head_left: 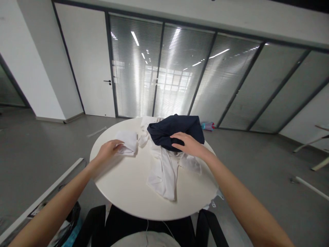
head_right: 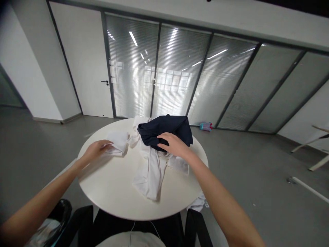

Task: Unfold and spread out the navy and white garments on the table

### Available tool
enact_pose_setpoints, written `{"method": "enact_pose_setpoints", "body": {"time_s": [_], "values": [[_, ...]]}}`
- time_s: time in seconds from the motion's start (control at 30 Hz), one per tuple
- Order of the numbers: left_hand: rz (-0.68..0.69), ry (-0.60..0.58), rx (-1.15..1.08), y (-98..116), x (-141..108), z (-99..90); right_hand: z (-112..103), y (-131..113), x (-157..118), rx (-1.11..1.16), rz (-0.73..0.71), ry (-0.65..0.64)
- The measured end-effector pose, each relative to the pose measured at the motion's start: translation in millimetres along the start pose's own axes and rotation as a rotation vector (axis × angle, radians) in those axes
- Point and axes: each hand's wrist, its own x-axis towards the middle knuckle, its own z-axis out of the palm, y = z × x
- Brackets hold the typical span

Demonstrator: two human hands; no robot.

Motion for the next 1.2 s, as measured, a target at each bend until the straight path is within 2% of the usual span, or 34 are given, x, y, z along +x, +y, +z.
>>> {"method": "enact_pose_setpoints", "body": {"time_s": [0.07, 0.13, 0.2, 0.27, 0.33, 0.4, 0.47, 0.57, 0.63, 0.73, 0.8, 0.87, 0.93, 1.0, 1.1, 1.13, 1.2], "values": [[0.001, 0.147, 0.008, 12.7, 7.0, -7.8, 4.9, -5.3, -3.9, 0.062, -0.012, 0.014], [0.059, 0.321, 0.003, 34.9, 14.5, -18.9, 12.6, -14.6, -4.7, 0.157, -0.037, 0.008], [0.147, 0.475, -0.002, 66.1, 20.2, -30.1, 25.2, -27.3, -2.5, 0.286, -0.038, -0.01], [0.263, 0.549, -0.015, 102.8, 21.9, -37.9, 43.0, -42.1, 2.2, 0.439, 0.013, -0.041], [0.405, 0.492, -0.019, 138.8, 19.0, -41.2, 63.7, -56.9, 9.0, 0.589, 0.084, -0.075], [0.561, 0.333, -0.019, 166.8, 12.4, -42.3, 82.7, -68.5, 16.6, 0.681, 0.116, -0.058], [0.688, 0.133, -0.02, 180.7, 4.4, -45.0, 95.2, -73.5, 23.0, 0.715, 0.135, 0.014], [0.706, -0.068, 0.001, 172.5, -3.8, -56.3, 94.9, -68.0, 25.0, 0.787, 0.245, 0.091], [0.601, -0.084, 0.059, 155.8, -4.2, -67.4, 81.9, -61.6, 19.8, 0.869, 0.329, 0.078], [0.447, 0.063, 0.165, 138.9, 0.9, -83.3, 51.0, -57.5, 5.1, 0.927, 0.309, -0.041], [0.442, 0.239, 0.176, 141.4, 6.0, -89.7, 30.6, -56.8, -3.9, 0.924, 0.247, -0.12], [0.482, 0.4, 0.114, 151.1, 13.6, -90.1, 16.8, -52.2, -8.0, 0.91, 0.218, -0.137], [0.499, 0.484, 0.03, 159.5, 25.7, -83.0, 12.9, -40.1, -6.4, 0.854, 0.234, -0.085], [0.483, 0.481, 0.009, 160.3, 40.6, -68.4, 18.6, -21.8, -2.3, 0.695, 0.297, 0.025], [0.445, 0.415, 0.099, 150.1, 56.3, -37.3, 37.4, 4.6, -1.9, 0.303, 0.386, 0.257], [0.45, 0.376, 0.114, 146.3, 57.3, -26.2, 44.4, 9.9, -4.5, 0.193, 0.377, 0.29], [0.518, 0.224, 0.065, 141.5, 52.3, -5.2, 57.8, 13.2, -12.6, 0.097, 0.306, 0.204]]}}
